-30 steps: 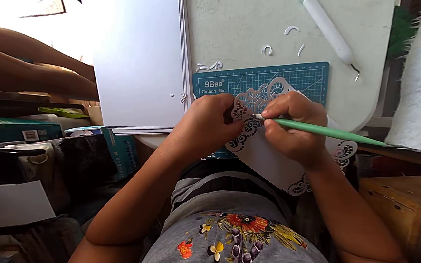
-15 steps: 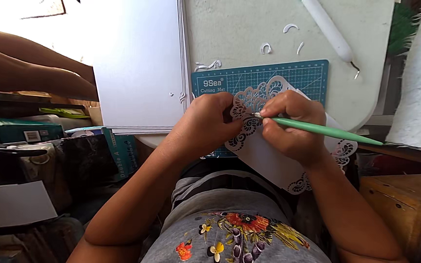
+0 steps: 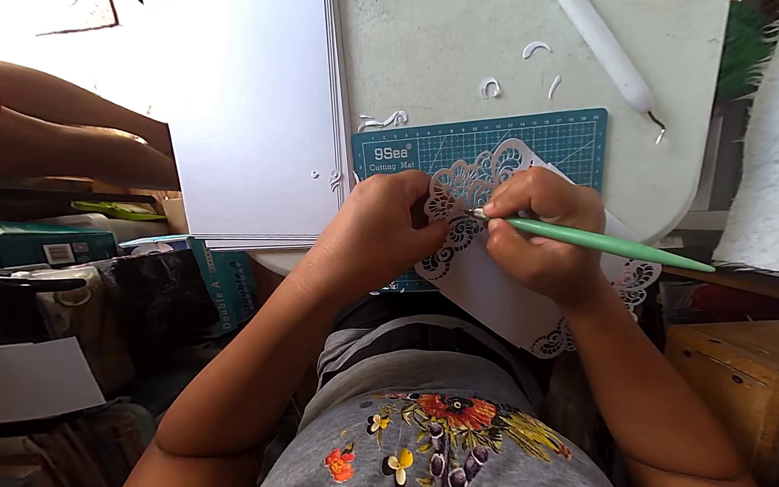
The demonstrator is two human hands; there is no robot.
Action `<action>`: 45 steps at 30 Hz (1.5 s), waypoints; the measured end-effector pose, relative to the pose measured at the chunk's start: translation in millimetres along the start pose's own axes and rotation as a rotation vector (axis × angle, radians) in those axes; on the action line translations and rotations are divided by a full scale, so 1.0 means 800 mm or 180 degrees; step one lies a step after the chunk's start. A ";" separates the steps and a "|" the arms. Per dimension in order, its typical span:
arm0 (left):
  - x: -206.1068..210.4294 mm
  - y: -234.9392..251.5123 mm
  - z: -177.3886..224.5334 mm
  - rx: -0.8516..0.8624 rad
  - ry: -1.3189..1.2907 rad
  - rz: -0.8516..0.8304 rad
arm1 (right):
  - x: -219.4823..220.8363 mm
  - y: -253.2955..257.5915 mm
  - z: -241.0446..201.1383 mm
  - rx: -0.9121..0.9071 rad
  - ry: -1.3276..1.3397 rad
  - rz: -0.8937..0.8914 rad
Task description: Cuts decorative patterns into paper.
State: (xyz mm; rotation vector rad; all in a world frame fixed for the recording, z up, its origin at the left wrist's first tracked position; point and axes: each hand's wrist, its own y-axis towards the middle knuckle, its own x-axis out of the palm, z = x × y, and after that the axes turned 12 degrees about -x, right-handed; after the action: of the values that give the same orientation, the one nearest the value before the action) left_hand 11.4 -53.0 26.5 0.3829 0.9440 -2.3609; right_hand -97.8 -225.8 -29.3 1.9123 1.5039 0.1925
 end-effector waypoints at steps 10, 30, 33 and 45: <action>0.000 0.000 0.000 -0.0011 -0.0011 0.0002 | -0.001 0.000 0.001 0.0007 -0.0008 -0.0003; 0.001 -0.001 0.000 0.0035 0.0095 0.0035 | 0.001 -0.001 0.001 -0.0041 -0.0142 0.0012; 0.001 0.000 -0.001 0.0064 0.0049 0.0023 | -0.002 -0.001 0.002 -0.0038 0.0008 0.0051; 0.001 0.000 -0.002 0.0042 0.0045 0.0021 | 0.001 0.000 0.000 0.0014 0.0005 -0.0023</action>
State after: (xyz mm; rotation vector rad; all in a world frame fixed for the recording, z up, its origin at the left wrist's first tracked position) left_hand 11.0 -52.4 25.3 0.4079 0.9327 -2.3625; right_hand -97.5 -224.8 -29.6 1.9102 1.5133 0.1877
